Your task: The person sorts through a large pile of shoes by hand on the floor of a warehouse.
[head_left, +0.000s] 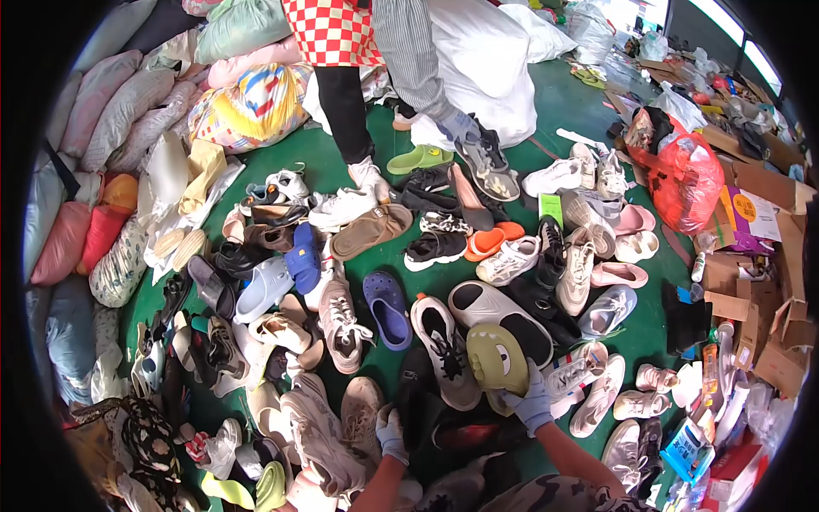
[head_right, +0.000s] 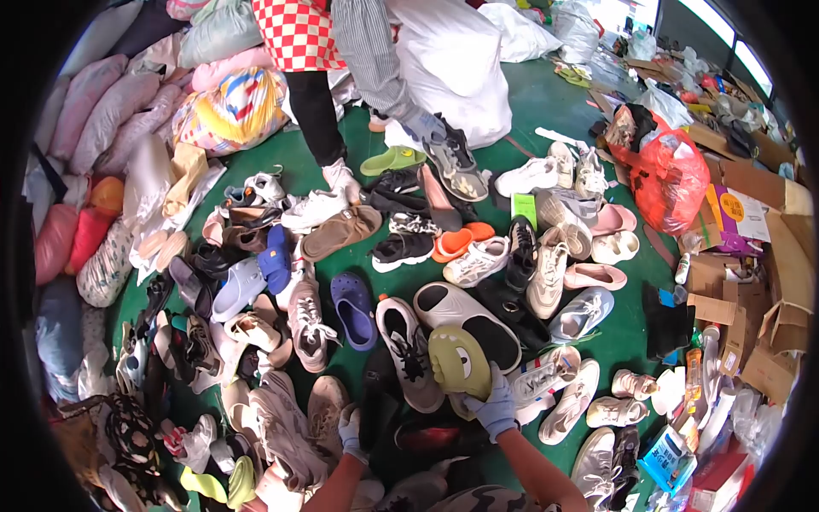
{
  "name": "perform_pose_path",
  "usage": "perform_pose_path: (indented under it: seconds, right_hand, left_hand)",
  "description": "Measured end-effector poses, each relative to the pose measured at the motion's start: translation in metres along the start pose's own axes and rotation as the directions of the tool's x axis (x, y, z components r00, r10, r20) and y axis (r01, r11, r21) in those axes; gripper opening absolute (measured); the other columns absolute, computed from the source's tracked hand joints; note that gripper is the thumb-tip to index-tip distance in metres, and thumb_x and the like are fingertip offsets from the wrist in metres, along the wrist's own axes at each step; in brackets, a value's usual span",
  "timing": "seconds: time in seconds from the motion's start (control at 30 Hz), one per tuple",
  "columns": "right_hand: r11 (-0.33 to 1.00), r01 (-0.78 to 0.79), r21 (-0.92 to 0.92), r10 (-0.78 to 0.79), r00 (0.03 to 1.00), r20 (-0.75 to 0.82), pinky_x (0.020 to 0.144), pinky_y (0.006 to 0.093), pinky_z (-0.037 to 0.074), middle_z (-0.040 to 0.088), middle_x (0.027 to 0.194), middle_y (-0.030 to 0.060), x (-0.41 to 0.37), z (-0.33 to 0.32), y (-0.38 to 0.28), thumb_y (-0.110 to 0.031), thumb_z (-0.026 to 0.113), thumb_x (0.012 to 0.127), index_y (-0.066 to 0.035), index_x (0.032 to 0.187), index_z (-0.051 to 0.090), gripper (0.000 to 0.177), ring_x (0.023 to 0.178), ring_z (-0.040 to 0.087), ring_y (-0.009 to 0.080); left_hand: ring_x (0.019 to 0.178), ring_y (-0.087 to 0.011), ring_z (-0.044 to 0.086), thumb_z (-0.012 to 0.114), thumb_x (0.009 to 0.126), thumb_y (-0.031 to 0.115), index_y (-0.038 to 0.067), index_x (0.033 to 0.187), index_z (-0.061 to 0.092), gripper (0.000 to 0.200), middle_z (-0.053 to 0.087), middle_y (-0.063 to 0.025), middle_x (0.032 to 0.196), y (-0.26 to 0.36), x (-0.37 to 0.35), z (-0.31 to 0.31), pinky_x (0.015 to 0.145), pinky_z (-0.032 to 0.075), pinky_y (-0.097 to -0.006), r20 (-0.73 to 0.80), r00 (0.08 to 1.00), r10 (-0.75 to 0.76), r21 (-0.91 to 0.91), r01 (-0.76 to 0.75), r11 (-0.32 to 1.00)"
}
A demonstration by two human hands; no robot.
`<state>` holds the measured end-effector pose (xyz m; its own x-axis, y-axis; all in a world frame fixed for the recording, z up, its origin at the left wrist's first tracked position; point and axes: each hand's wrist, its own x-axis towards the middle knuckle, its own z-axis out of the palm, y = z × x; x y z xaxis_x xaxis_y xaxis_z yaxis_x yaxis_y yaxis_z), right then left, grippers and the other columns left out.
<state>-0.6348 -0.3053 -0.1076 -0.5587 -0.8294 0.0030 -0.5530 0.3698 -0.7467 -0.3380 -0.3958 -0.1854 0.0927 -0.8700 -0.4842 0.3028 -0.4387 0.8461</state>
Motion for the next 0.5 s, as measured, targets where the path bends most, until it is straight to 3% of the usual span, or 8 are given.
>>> perform_pose_path:
  seconds: [0.03,0.1,0.17,0.2,0.3,0.37,0.4,0.5]
  right_hand:
    - [0.999,0.018,0.033,-0.017,1.000,-0.013,0.097,0.0419,0.040,0.049,0.124,0.0214,-0.001,0.001,-0.001,-0.033,0.080,0.062,0.000,0.139,0.031,0.097,0.114,0.049,0.0367]
    - [0.998,-0.024,0.062,0.025,1.000,-0.016,0.099,0.0404,0.039,0.047,0.130,0.0211,-0.001,-0.001,-0.007,-0.029,0.081,0.062,0.000,0.139,0.032,0.096,0.118,0.048,0.0354]
    - [0.994,0.010,0.106,-0.008,1.000,-0.020,0.100,0.0400,0.039,0.047,0.130,0.0215,-0.003,-0.001,-0.008,-0.024,0.078,0.066,0.000,0.139,0.031,0.090,0.119,0.047,0.0353]
    - [0.996,0.073,0.050,-0.071,0.996,-0.044,0.100,0.0397,0.038,0.047,0.130,0.0211,-0.004,0.000,-0.004,-0.025,0.078,0.067,0.000,0.139,0.031,0.089,0.119,0.047,0.0348]
    - [0.995,0.027,0.101,-0.026,1.000,-0.016,0.101,0.0373,0.037,0.046,0.130,0.0181,-0.001,0.002,0.003,-0.021,0.078,0.068,-0.001,0.140,0.030,0.089,0.119,0.047,0.0300]
    - [0.967,-0.031,0.252,0.033,0.999,-0.003,0.103,0.0346,0.036,0.045,0.131,0.0145,0.000,0.008,0.006,-0.012,0.076,0.070,-0.001,0.141,0.030,0.085,0.120,0.045,0.0250]
    - [0.981,-0.017,0.193,0.018,1.000,-0.005,0.103,0.0341,0.036,0.044,0.132,0.0137,0.001,0.006,0.010,-0.011,0.076,0.070,-0.002,0.141,0.030,0.085,0.121,0.045,0.0242]
    - [0.962,0.007,0.274,0.004,0.999,-0.040,0.102,0.0328,0.035,0.046,0.131,0.0129,0.004,0.010,0.036,-0.008,0.073,0.072,-0.003,0.138,0.038,0.075,0.118,0.045,0.0230]
  left_hand:
    - [0.087,-0.0133,0.056,0.052,0.090,0.009,0.003,0.112,0.057,0.023,0.060,-0.0053,0.100,0.003,-0.003,0.002,0.080,0.047,-0.0265,0.000,1.000,-0.016,-0.027,0.016,1.000]
    - [0.088,-0.0124,0.055,0.053,0.091,0.011,0.002,0.113,0.057,0.024,0.060,-0.0044,0.099,0.012,-0.009,0.004,0.080,0.046,-0.0258,0.011,0.998,0.057,0.128,-0.058,0.990]
    - [0.090,-0.0124,0.054,0.052,0.091,0.012,0.002,0.113,0.057,0.025,0.060,-0.0047,0.101,0.022,-0.017,0.009,0.082,0.044,-0.0258,0.004,0.999,-0.033,0.114,0.032,0.993]
    - [0.090,-0.0129,0.054,0.052,0.092,0.013,0.003,0.113,0.058,0.025,0.060,-0.0050,0.101,0.016,-0.015,0.009,0.083,0.044,-0.0262,0.004,1.000,-0.014,0.115,0.014,0.993]
    - [0.091,-0.0135,0.054,0.051,0.092,0.015,0.004,0.113,0.059,0.025,0.061,-0.0057,0.101,0.023,-0.024,0.020,0.084,0.044,-0.0270,-0.048,0.997,0.062,0.223,-0.050,0.974]
    - [0.098,-0.0247,0.059,0.048,0.094,0.019,0.004,0.113,0.059,0.027,0.064,-0.0145,0.104,0.007,-0.018,0.013,0.088,0.044,-0.0323,0.012,0.980,0.196,0.457,-0.180,0.871]
    - [0.101,-0.0324,0.060,0.046,0.094,0.022,0.004,0.115,0.058,0.029,0.063,-0.0193,0.105,0.013,-0.020,0.016,0.089,0.044,-0.0351,0.026,0.990,0.136,0.501,-0.131,0.856]
    - [0.104,-0.0390,0.056,0.045,0.094,0.026,0.007,0.118,0.055,0.032,0.061,-0.0220,0.109,0.046,-0.040,0.026,0.090,0.044,-0.0429,0.083,0.975,0.204,0.703,-0.203,0.681]
